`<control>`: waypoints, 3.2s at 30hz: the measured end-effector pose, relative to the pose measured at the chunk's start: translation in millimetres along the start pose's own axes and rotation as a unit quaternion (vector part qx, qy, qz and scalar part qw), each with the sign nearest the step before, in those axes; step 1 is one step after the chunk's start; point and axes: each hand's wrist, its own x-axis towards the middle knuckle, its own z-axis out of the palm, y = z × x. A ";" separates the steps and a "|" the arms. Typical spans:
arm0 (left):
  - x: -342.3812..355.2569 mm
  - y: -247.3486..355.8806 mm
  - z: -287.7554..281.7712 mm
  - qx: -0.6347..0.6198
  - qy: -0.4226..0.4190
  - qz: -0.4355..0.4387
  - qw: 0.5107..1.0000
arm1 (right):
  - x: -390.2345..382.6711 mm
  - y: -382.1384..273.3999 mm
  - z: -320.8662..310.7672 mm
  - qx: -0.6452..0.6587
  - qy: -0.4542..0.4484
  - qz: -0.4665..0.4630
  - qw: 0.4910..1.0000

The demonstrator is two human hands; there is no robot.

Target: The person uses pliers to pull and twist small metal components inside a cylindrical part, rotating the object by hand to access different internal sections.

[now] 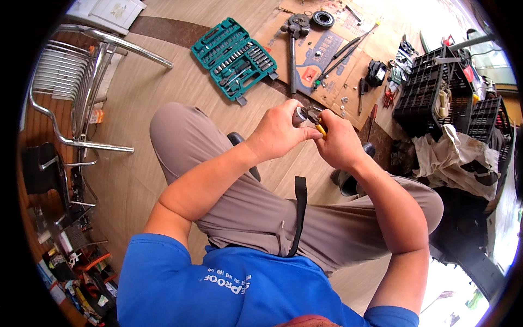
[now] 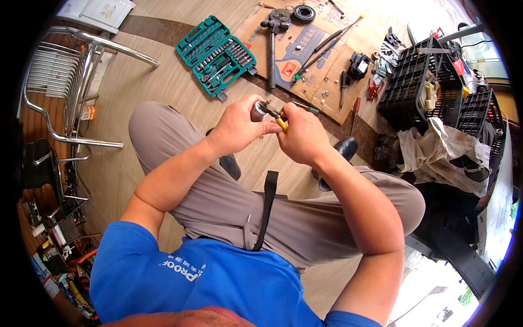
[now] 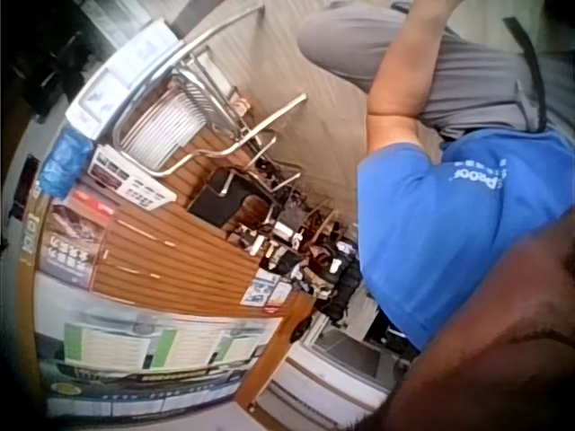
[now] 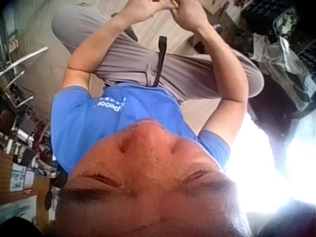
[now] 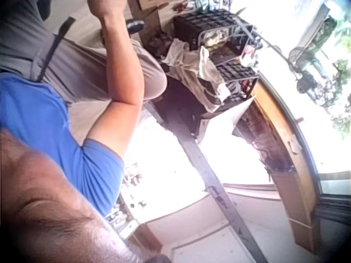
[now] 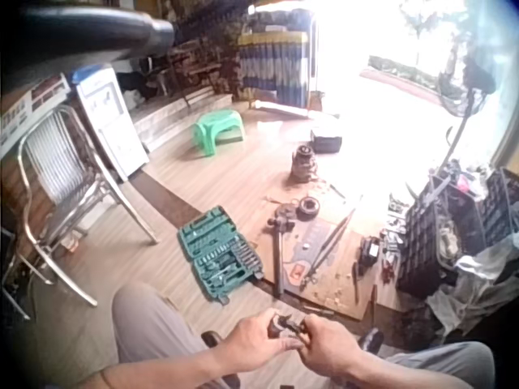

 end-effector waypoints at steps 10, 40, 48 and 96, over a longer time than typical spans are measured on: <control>6.9 -9.0 -4.3 -0.094 -0.040 -0.045 0.994 | 1.9 10.5 7.1 0.039 0.039 -0.070 0.996; 3.7 -11.5 2.1 0.070 0.024 0.046 0.996 | 1.0 -2.8 -9.7 0.114 -0.083 0.090 0.986; 6.8 -12.1 2.1 0.048 0.058 -0.002 0.997 | 0.7 10.6 -4.8 0.106 -0.069 0.049 0.991; 7.8 -9.2 3.1 -0.097 -0.017 -0.063 0.993 | 2.3 17.2 5.8 0.169 -0.049 0.038 0.984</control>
